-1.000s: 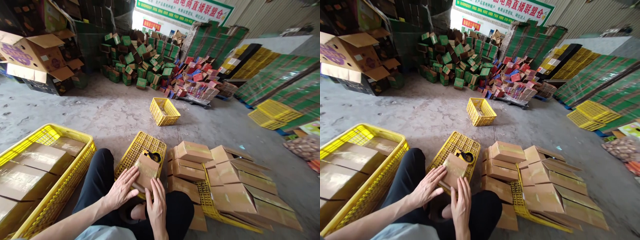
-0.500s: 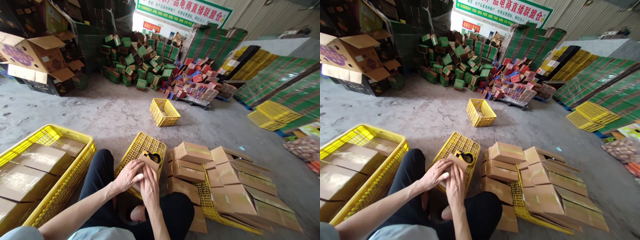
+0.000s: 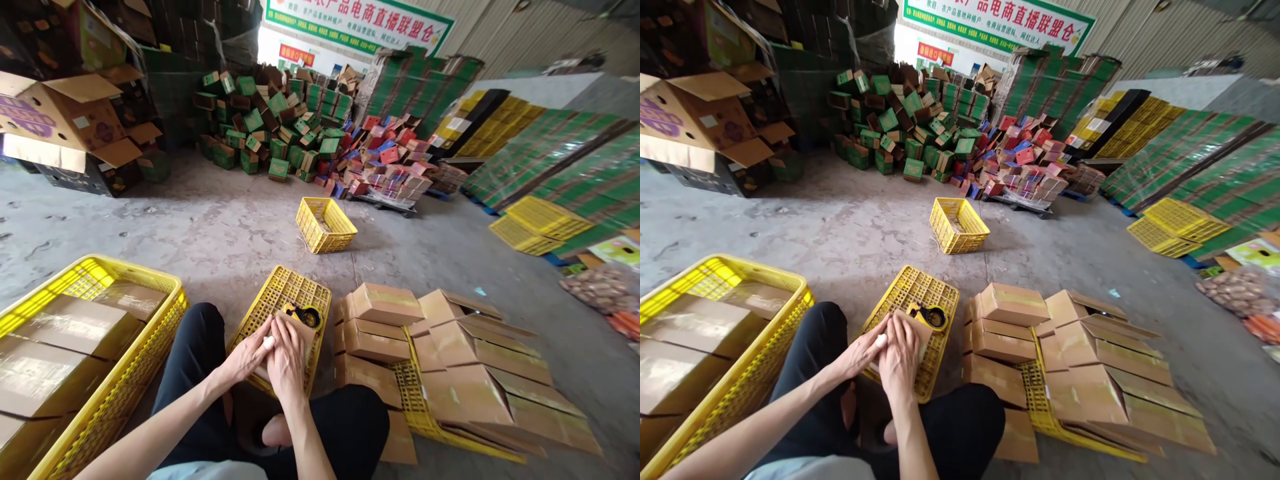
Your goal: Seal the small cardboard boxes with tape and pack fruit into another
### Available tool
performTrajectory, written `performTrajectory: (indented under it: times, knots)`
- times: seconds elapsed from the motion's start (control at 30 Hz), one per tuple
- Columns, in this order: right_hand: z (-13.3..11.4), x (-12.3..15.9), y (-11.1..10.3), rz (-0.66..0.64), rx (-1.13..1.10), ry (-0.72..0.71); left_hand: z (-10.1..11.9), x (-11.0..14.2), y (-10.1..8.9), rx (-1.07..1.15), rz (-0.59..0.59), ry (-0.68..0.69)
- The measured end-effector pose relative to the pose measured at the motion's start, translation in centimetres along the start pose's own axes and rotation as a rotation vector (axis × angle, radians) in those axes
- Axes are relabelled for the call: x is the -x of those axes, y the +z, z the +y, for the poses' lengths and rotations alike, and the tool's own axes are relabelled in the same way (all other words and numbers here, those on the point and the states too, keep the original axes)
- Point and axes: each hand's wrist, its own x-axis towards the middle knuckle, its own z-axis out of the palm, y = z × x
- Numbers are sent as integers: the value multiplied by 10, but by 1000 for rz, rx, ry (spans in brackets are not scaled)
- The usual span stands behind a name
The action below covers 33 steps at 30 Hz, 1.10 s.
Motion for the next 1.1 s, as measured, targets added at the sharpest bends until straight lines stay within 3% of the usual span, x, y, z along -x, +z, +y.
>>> performTrajectory:
  times: [0.3,0.5,0.63,0.77,0.93,1.1]
  knots:
    - [31,28,9,-14,-17,101,8,13,3,-53,-81,23]
    - [49,44,-3,-31,-168,142,6,12,-1,-158,-63,47]
    - [40,73,-6,28,-178,241,6,30,-4,-204,-16,120]
    - [31,98,-2,11,-131,264,9,42,-4,-220,-44,154]
    - [18,93,-4,9,-35,243,10,38,-2,-215,-37,168]
    - [-9,90,-3,36,-2,114,11,41,0,-154,-20,178]
